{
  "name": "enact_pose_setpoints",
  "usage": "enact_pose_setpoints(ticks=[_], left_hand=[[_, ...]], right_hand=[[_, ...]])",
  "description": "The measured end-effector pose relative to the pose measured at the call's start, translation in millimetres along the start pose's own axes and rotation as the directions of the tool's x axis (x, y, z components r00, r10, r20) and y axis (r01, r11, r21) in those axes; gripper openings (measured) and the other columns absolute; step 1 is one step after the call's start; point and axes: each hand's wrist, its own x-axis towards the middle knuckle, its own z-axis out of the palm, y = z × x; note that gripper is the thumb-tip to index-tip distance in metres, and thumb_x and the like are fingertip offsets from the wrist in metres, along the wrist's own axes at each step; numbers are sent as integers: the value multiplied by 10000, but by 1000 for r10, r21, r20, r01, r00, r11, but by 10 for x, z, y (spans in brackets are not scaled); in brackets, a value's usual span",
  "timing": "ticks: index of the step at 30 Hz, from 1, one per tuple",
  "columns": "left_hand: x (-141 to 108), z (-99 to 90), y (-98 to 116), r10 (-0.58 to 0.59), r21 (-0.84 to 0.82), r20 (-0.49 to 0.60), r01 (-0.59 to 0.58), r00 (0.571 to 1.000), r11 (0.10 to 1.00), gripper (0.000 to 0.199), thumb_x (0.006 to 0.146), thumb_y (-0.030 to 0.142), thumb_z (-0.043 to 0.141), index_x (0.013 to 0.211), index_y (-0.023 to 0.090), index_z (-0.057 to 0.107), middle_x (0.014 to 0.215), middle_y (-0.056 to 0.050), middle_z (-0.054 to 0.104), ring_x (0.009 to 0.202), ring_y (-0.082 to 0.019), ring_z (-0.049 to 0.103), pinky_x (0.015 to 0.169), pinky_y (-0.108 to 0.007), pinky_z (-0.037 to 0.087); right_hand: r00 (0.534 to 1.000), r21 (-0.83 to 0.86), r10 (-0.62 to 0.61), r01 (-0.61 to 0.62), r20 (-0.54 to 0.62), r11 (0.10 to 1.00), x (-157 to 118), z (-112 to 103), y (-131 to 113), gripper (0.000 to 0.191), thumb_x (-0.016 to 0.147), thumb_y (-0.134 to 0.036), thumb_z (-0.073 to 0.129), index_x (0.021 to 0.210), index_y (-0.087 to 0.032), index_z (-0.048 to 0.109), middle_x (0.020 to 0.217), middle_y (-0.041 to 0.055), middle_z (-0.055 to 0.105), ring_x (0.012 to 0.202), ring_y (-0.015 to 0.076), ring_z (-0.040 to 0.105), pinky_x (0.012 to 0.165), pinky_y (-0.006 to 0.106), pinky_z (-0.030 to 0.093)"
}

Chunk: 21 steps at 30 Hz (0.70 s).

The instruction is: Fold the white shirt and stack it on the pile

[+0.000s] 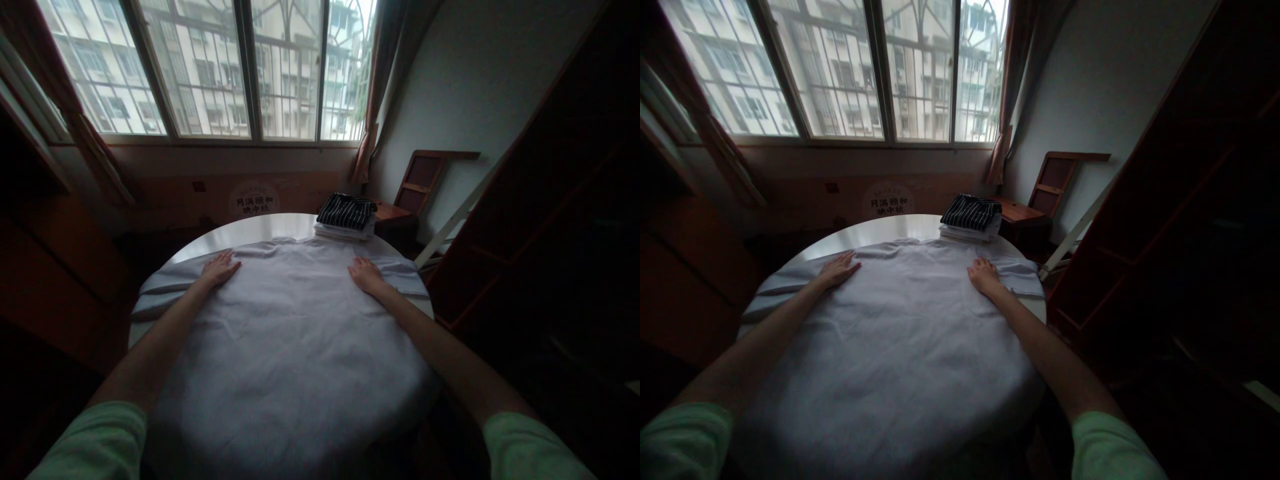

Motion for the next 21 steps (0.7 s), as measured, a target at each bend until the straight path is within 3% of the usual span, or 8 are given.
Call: enact_pose_setpoints(ticks=[3, 7, 10, 13, 15, 18, 21], left_hand=[[14, 8, -13, 8, 8, -3, -8, 1000, 1000, 623, 875, 481, 197, 1391, 136, 244, 1460, -72, 231, 1339, -220, 214, 1063, -403, 233], [-3, -3, -17, 17, -6, -56, -17, 998, 1000, 584, 875, 450, 247, 1371, 146, 298, 1429, -83, 311, 1312, -221, 280, 1043, -386, 270], [-76, -53, 26, 9, -33, -198, -15, 980, 999, 470, 869, 355, 293, 1229, 129, 494, 1294, -113, 491, 1201, -215, 436, 961, -314, 365], [-174, -111, 87, -104, -52, -352, 91, 930, 994, 396, 854, 269, 290, 1020, 104, 610, 1071, -145, 611, 1030, -231, 551, 841, -300, 432], [-229, -129, 112, -123, -56, -346, 110, 930, 992, 371, 846, 257, 301, 960, 110, 621, 982, -142, 635, 954, -239, 581, 793, -308, 445], [-292, -118, 108, -39, -47, -276, 27, 960, 999, 344, 841, 263, 320, 948, 127, 617, 966, -127, 640, 922, -239, 588, 783, -312, 444], [-361, -83, 80, 32, -12, -283, -37, 958, 999, 348, 838, 269, 324, 980, 120, 605, 1003, -131, 617, 957, -245, 563, 814, -325, 438]], right_hand=[[979, 61, -191, 187, 65, 980, 177, 37, -21, 515, 898, -384, 279, 1327, -116, 378, 1412, 105, 336, 1305, 216, 285, 1061, 355, 229], [978, 77, -202, 197, 51, 977, 249, 70, 128, 517, 901, -402, 273, 1312, -118, 408, 1404, 100, 350, 1308, 200, 284, 1072, 339, 223], [983, 41, -180, 178, 32, 983, 121, 107, 190, 518, 902, -374, 263, 1309, -89, 409, 1396, 126, 356, 1309, 224, 281, 1068, 370, 235], [968, 38, -249, 249, 14, 968, -107, 138, 214, 519, 900, -374, 255, 1321, -106, 396, 1399, 116, 354, 1306, 231, 287, 1062, 387, 247], [959, 46, -284, 284, -1, 958, -251, 134, 234, 523, 898, -391, 245, 1326, -127, 390, 1403, 100, 352, 1304, 224, 292, 1061, 385, 253], [966, 42, -258, 258, -3, 965, -384, 94, 262, 540, 894, -414, 239, 1327, -128, 387, 1405, 96, 349, 1306, 220, 288, 1059, 383, 258], [976, 32, -219, 219, -9, 975, -427, 63, 259, 538, 887, -421, 245, 1318, -139, 397, 1398, 93, 362, 1301, 221, 297, 1055, 392, 264]])
